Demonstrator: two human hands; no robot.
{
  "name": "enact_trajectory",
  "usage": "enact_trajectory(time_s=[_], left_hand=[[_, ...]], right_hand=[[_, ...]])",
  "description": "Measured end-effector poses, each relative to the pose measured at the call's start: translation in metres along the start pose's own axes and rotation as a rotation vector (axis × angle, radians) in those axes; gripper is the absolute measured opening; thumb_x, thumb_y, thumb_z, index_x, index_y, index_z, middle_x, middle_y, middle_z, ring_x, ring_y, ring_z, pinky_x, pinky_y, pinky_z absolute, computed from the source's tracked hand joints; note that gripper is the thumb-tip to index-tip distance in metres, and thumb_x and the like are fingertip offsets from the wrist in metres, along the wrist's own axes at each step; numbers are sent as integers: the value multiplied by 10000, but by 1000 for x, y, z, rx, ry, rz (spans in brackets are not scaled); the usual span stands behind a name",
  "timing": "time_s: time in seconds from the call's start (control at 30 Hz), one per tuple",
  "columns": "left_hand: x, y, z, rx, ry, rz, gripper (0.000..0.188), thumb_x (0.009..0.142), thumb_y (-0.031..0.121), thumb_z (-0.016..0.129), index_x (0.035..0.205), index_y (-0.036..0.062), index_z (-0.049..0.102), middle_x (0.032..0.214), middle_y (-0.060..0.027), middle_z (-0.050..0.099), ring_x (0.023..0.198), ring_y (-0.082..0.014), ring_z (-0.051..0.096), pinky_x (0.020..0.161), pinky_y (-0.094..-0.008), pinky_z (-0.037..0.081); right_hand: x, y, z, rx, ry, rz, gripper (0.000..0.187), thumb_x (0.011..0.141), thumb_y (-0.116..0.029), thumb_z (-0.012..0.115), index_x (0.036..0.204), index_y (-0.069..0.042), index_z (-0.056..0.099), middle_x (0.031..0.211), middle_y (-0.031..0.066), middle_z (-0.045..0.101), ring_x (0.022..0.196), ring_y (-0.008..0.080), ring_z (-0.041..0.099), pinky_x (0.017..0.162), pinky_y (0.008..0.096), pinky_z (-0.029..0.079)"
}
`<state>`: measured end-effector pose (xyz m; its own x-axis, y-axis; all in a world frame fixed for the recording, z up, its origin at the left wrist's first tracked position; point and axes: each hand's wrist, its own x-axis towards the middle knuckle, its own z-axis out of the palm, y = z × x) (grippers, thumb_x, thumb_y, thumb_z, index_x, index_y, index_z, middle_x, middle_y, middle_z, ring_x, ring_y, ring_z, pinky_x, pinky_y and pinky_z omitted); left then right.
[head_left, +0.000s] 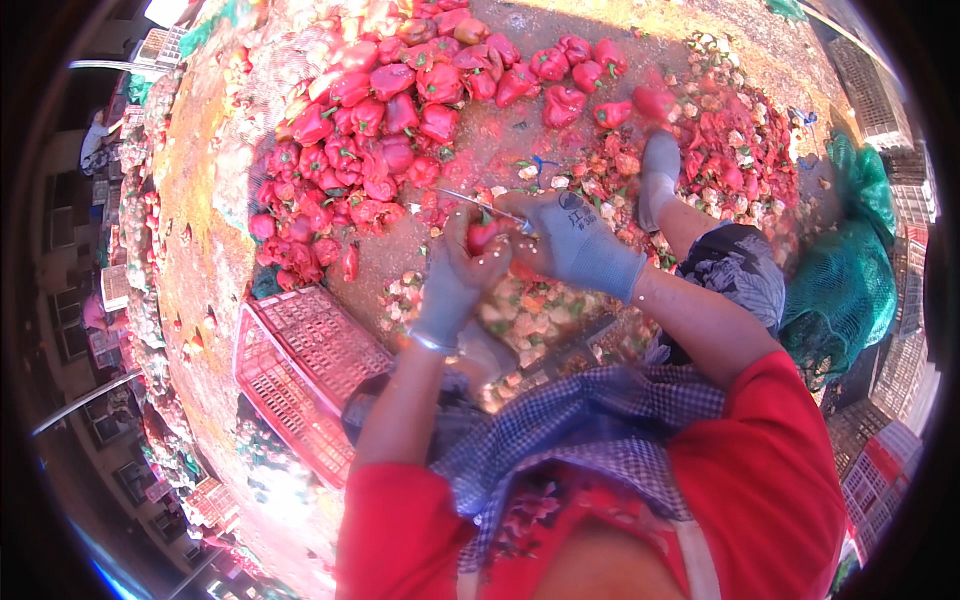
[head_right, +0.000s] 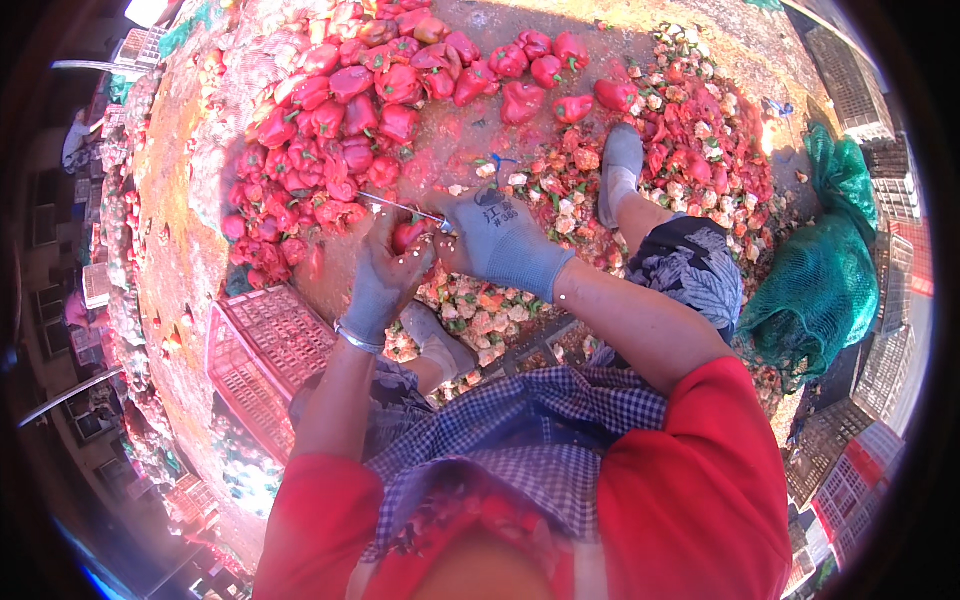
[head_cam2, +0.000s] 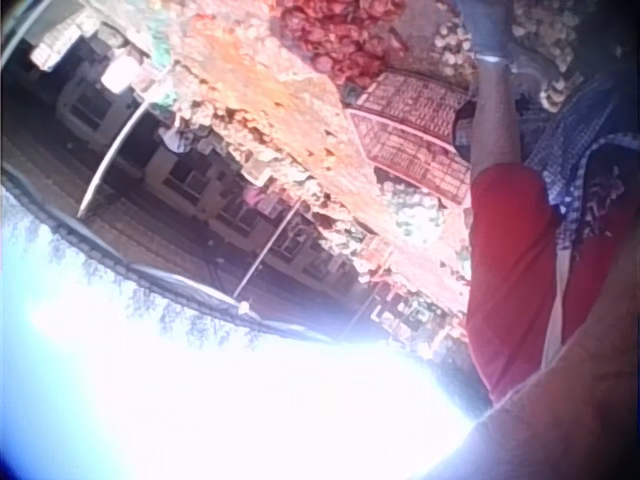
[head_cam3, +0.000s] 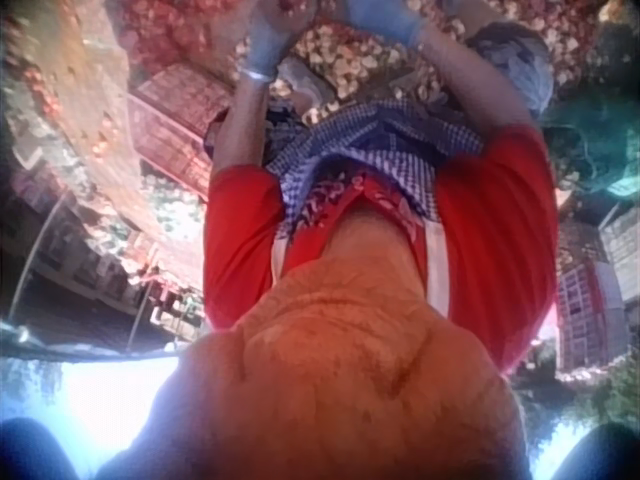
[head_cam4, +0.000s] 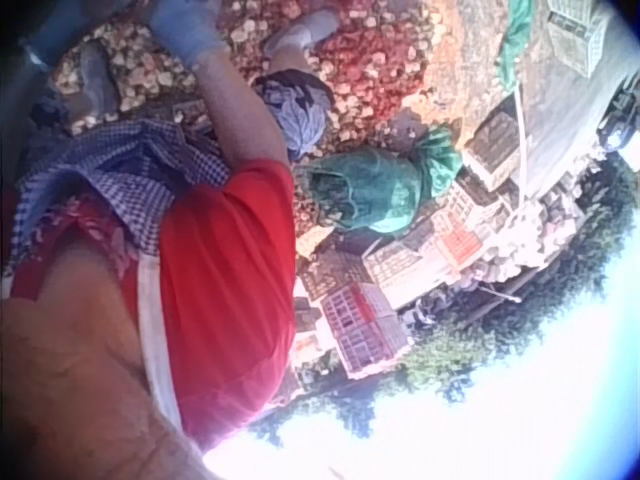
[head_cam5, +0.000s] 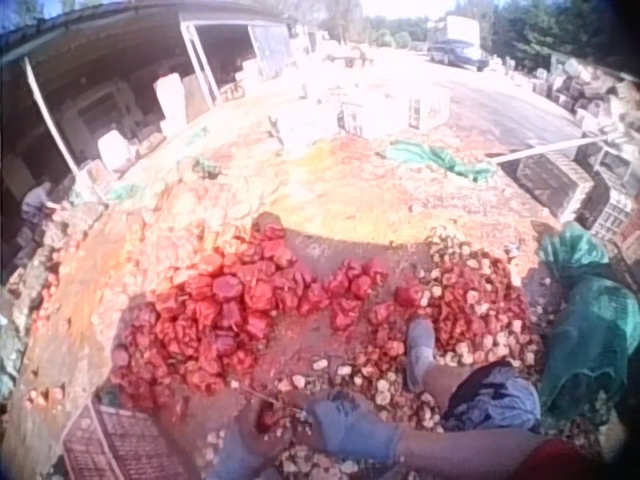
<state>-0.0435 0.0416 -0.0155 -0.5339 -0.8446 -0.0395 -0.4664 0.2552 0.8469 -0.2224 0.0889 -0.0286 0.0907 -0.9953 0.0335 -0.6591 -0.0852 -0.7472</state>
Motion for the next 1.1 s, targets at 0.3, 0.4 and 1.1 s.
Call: enact_trajectory(time_s=[0.3,0.4,1.1], left_hand=[[-4,-9,-14,101,21,91,385,846,130,686,1158,-62,570,1055,-140,632,966,-183,623,876,-317,500],[-3,-1,-20,27,-26,21,404,843,148,688,1163,-65,564,1046,-139,630,967,-180,623,875,-315,500],[-2,-8,-26,155,378,77,174,945,120,564,1063,1,612,964,-113,642,880,-191,597,791,-333,475]], right_hand=[[9,0,-20,302,17,-16,418,839,-313,636,1143,-26,620,873,216,668,855,370,667,762,447,512],[11,2,-24,326,-73,67,426,833,-305,644,1146,-17,618,883,223,664,873,371,664,782,431,508],[4,6,2,204,143,139,399,816,-211,656,1155,-12,582,948,227,615,916,383,615,801,450,494]])
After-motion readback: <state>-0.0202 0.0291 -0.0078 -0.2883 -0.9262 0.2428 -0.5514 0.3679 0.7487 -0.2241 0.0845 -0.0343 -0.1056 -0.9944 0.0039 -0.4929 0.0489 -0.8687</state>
